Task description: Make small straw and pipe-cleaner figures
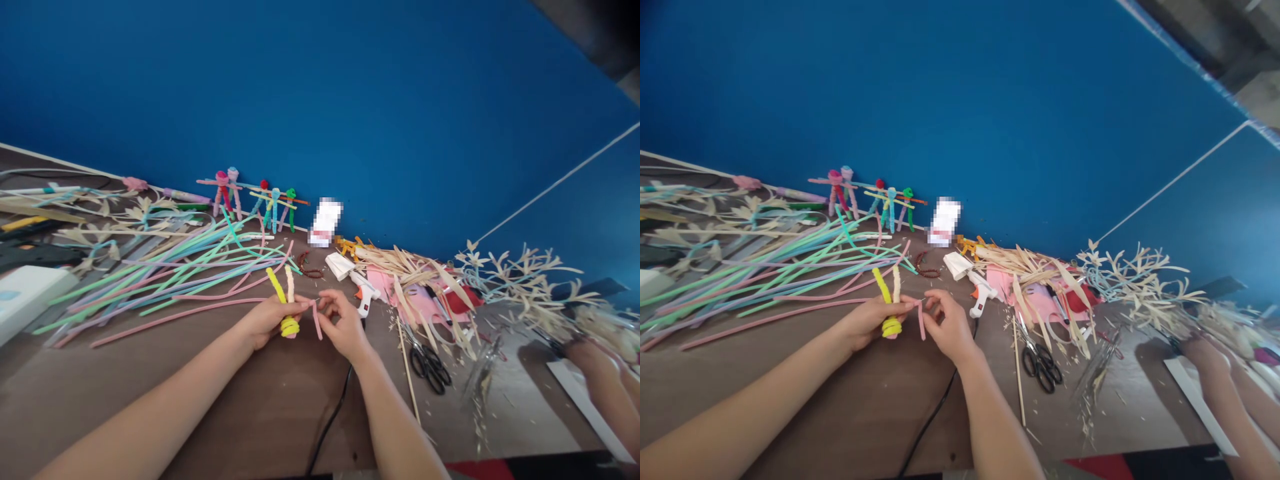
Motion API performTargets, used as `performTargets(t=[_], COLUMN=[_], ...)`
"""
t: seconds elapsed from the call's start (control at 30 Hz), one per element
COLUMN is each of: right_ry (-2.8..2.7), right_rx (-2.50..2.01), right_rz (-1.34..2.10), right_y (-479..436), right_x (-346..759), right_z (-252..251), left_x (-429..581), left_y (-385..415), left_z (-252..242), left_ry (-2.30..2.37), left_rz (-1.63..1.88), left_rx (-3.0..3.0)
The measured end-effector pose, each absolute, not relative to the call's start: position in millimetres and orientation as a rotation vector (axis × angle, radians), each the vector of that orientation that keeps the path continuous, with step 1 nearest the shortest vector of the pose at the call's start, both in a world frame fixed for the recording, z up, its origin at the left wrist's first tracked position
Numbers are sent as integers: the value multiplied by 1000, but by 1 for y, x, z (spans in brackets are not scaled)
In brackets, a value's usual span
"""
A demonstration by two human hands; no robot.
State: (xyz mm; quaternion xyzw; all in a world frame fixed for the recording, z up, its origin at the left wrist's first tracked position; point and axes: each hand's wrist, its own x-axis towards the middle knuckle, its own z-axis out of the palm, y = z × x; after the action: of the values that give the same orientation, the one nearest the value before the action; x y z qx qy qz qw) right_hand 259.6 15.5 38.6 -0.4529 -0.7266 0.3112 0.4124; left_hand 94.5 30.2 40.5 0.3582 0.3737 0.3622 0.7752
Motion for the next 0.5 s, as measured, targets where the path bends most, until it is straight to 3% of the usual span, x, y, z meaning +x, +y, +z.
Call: performTargets(t=[0.5], right_ry=[-1756], right_rx=[-1206], right_rz=[833], right_y=[15], right_x=[259], right_z=[43], left_x=[94], left_y=[28], left_z=[44], left_ry=[948], left_rz=[822], left_rx=[1110])
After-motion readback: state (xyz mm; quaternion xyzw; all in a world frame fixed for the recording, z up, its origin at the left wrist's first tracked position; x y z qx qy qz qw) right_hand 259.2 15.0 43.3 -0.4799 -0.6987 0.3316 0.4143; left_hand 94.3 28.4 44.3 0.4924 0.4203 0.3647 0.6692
